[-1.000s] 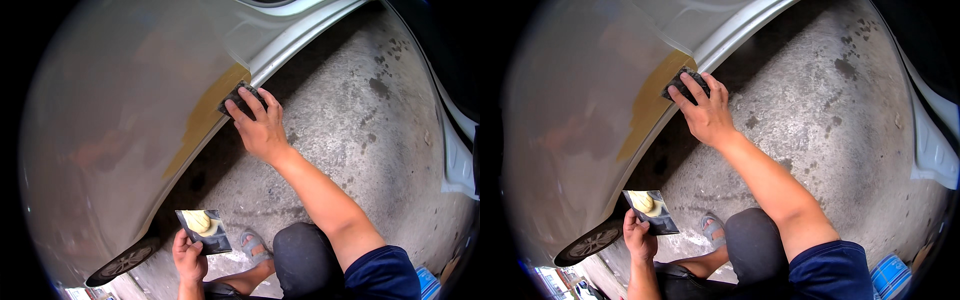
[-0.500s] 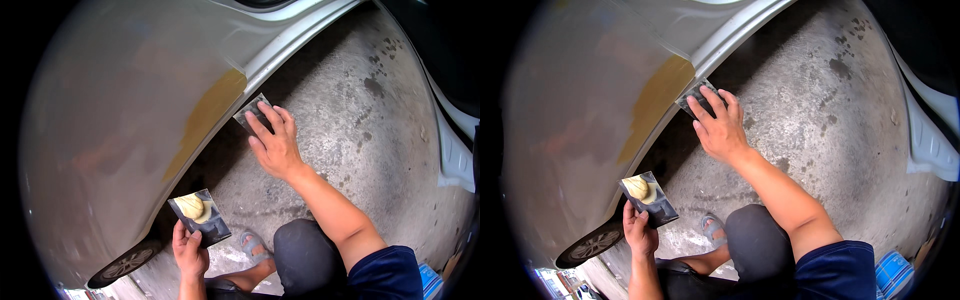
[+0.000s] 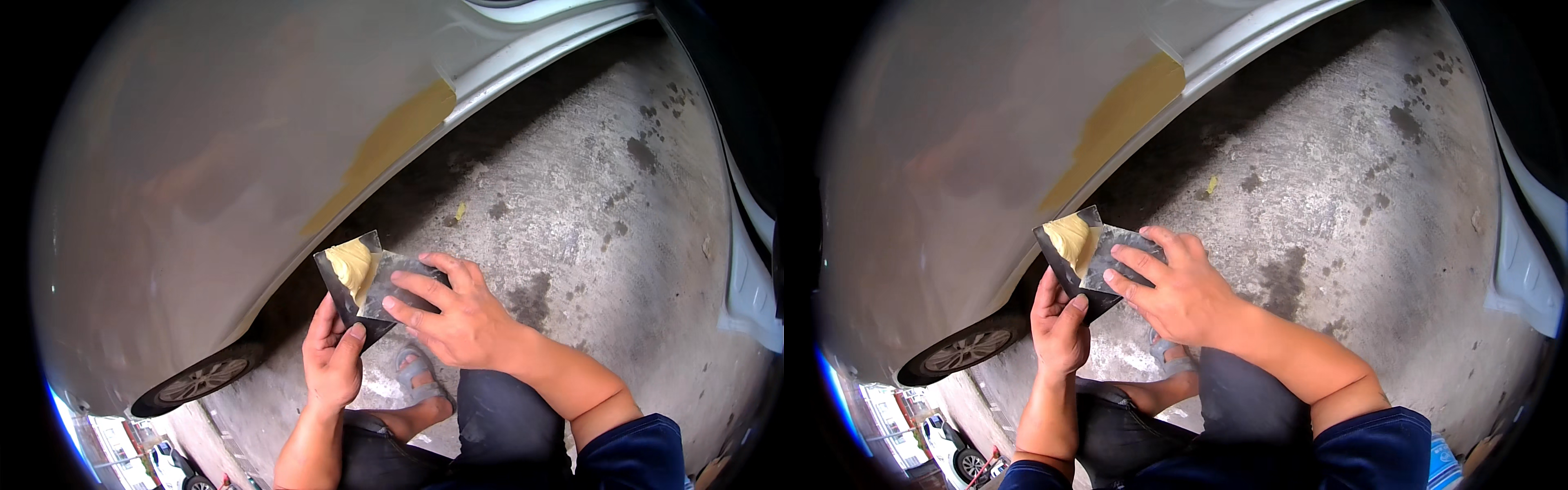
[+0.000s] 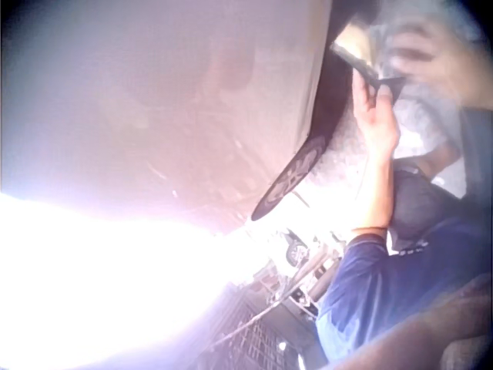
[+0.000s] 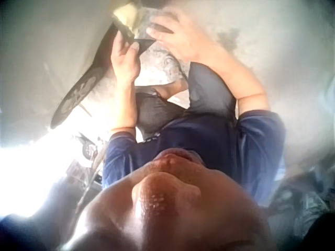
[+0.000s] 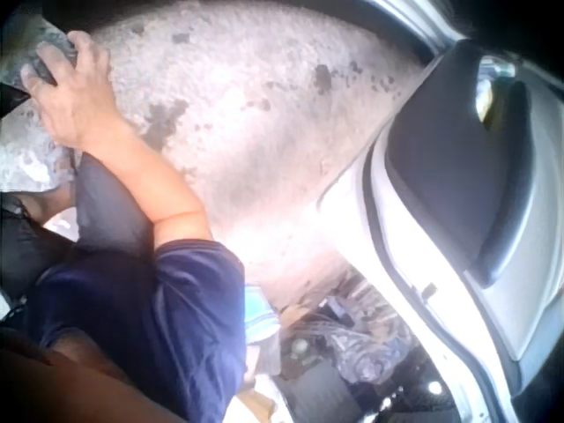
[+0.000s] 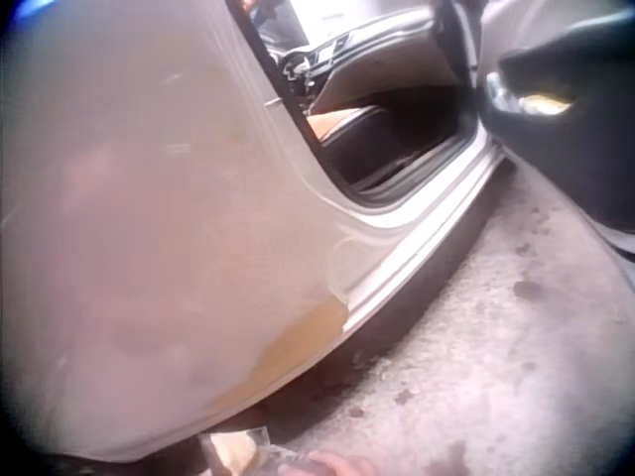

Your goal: The person applies a beige filler paste to a car door using a small scraper and smooths it with a larger scraper. The person repeatedly transfers filler between the tools and spreads it over a damaged area on the door panel.

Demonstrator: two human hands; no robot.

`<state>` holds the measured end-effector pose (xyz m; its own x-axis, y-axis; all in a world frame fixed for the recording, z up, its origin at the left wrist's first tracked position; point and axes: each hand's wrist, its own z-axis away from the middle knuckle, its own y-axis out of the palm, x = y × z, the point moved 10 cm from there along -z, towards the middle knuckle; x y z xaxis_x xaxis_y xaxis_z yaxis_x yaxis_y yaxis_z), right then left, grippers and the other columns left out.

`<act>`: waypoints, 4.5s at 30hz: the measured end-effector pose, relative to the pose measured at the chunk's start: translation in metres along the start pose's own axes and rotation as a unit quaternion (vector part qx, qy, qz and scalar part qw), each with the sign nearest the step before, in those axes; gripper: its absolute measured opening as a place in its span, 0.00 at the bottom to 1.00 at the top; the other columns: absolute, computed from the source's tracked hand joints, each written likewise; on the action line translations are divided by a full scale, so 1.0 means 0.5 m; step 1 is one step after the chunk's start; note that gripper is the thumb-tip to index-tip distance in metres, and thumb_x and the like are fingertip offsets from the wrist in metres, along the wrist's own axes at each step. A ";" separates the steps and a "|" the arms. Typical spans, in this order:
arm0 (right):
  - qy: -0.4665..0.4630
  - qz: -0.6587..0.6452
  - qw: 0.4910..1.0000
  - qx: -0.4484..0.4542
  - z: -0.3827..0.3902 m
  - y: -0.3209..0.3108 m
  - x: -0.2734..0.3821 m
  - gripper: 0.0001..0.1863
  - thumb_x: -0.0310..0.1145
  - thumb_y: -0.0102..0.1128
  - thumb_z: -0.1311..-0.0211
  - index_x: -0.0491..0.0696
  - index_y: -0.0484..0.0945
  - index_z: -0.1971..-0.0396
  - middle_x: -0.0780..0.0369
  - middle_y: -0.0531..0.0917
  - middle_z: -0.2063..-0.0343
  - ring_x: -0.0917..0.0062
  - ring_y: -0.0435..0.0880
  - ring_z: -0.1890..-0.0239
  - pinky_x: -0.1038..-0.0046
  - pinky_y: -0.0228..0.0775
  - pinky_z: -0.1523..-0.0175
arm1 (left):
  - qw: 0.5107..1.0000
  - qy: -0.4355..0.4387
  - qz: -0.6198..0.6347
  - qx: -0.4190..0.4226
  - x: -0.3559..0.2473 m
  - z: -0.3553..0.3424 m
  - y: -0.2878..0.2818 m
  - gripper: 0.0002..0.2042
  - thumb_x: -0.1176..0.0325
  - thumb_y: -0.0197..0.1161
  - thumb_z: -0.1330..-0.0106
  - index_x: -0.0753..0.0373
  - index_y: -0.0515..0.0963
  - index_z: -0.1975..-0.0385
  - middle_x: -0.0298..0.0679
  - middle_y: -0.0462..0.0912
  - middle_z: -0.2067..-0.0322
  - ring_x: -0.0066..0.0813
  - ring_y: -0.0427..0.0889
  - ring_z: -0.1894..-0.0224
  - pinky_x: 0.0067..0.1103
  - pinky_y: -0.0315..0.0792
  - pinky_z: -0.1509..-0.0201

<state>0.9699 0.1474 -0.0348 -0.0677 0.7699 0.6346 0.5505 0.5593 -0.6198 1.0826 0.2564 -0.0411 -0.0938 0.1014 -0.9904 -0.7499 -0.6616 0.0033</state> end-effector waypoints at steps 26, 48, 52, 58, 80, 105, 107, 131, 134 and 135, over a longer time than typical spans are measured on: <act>0.364 -0.044 0.861 -0.354 -0.142 -0.072 -0.275 0.27 0.42 0.50 0.37 0.49 0.65 0.39 0.57 0.61 0.39 0.53 0.62 0.45 0.53 0.63 0.43 | 0.988 0.138 -0.047 -0.056 -0.019 0.008 -0.090 0.26 0.83 0.49 0.38 0.74 0.57 0.37 0.49 0.70 0.42 0.35 0.70 0.41 0.29 0.61 0.35; 0.356 -0.058 0.854 -0.374 -0.143 -0.069 -0.286 0.26 0.40 0.52 0.38 0.49 0.68 0.40 0.57 0.63 0.40 0.55 0.61 0.45 0.53 0.63 0.43 | 0.987 0.137 -0.063 -0.061 -0.013 0.006 -0.087 0.26 0.83 0.51 0.39 0.74 0.58 0.38 0.49 0.71 0.44 0.34 0.71 0.42 0.28 0.61 0.36; 0.350 -0.053 0.861 -0.365 -0.130 -0.067 -0.276 0.26 0.40 0.52 0.38 0.49 0.68 0.40 0.57 0.63 0.40 0.55 0.61 0.45 0.53 0.63 0.43 | 0.987 0.136 -0.064 -0.063 -0.014 0.006 -0.096 0.26 0.83 0.51 0.39 0.74 0.58 0.38 0.49 0.71 0.43 0.34 0.71 0.42 0.28 0.62 0.36; 0.358 -0.061 0.853 -0.376 -0.142 -0.072 -0.288 0.26 0.41 0.51 0.38 0.49 0.68 0.40 0.57 0.62 0.40 0.55 0.61 0.44 0.53 0.62 0.42 | 0.985 0.144 -0.074 -0.057 -0.013 0.006 -0.094 0.28 0.85 0.48 0.40 0.73 0.57 0.37 0.49 0.71 0.43 0.35 0.72 0.42 0.30 0.62 0.36; 0.336 -0.046 0.877 -0.341 -0.153 -0.012 -0.211 0.28 0.38 0.57 0.41 0.49 0.68 0.40 0.56 0.61 0.40 0.54 0.62 0.46 0.54 0.65 0.45 | 0.981 0.164 -0.051 -0.089 -0.035 0.016 -0.128 0.28 0.86 0.48 0.41 0.71 0.57 0.37 0.49 0.72 0.45 0.33 0.73 0.43 0.30 0.64 0.36; 0.261 -0.083 0.927 -0.256 -0.132 0.146 -0.087 0.27 0.36 0.59 0.43 0.50 0.70 0.42 0.56 0.62 0.40 0.54 0.62 0.45 0.54 0.62 0.44 | 0.975 0.114 0.142 -0.127 -0.075 0.026 -0.133 0.30 0.83 0.47 0.44 0.70 0.56 0.37 0.51 0.68 0.41 0.40 0.67 0.38 0.37 0.58 0.32; 0.228 -0.132 0.932 -0.248 -0.105 0.131 -0.074 0.27 0.36 0.59 0.42 0.49 0.70 0.42 0.55 0.63 0.41 0.55 0.63 0.45 0.56 0.61 0.42 | 0.973 0.104 0.172 -0.116 -0.072 0.019 -0.117 0.30 0.83 0.46 0.45 0.70 0.56 0.37 0.49 0.68 0.41 0.40 0.67 0.37 0.36 0.57 0.31; 0.051 -0.087 0.993 -0.067 -0.061 -0.020 -0.017 0.19 0.35 0.66 0.51 0.47 0.80 0.56 0.59 0.73 0.48 0.59 0.69 0.46 0.60 0.62 0.42 | 0.970 0.225 0.018 -0.093 -0.116 -0.031 -0.056 0.26 0.85 0.48 0.38 0.70 0.58 0.37 0.48 0.70 0.43 0.35 0.70 0.41 0.31 0.62 0.36; 0.177 -0.197 0.951 -0.161 -0.036 -0.016 -0.143 0.20 0.36 0.61 0.45 0.46 0.76 0.51 0.57 0.71 0.45 0.57 0.67 0.43 0.60 0.59 0.38 | 0.930 0.341 -0.065 -0.123 -0.182 0.008 -0.070 0.25 0.83 0.48 0.38 0.73 0.57 0.38 0.49 0.69 0.43 0.32 0.68 0.41 0.27 0.58 0.35; 0.230 -0.183 0.934 -0.202 -0.033 -0.030 -0.192 0.22 0.38 0.58 0.42 0.47 0.72 0.47 0.56 0.69 0.44 0.56 0.66 0.43 0.59 0.58 0.37 | 0.929 0.341 -0.067 -0.128 -0.187 0.011 -0.078 0.26 0.82 0.48 0.37 0.72 0.56 0.38 0.48 0.69 0.43 0.32 0.68 0.41 0.27 0.58 0.35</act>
<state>0.9817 0.0599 -0.0789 0.0000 0.2848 0.9586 0.8363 0.5256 -0.1561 1.1171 0.2766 0.0519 0.4906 -0.2418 -0.8372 -0.5373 -0.8403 -0.0722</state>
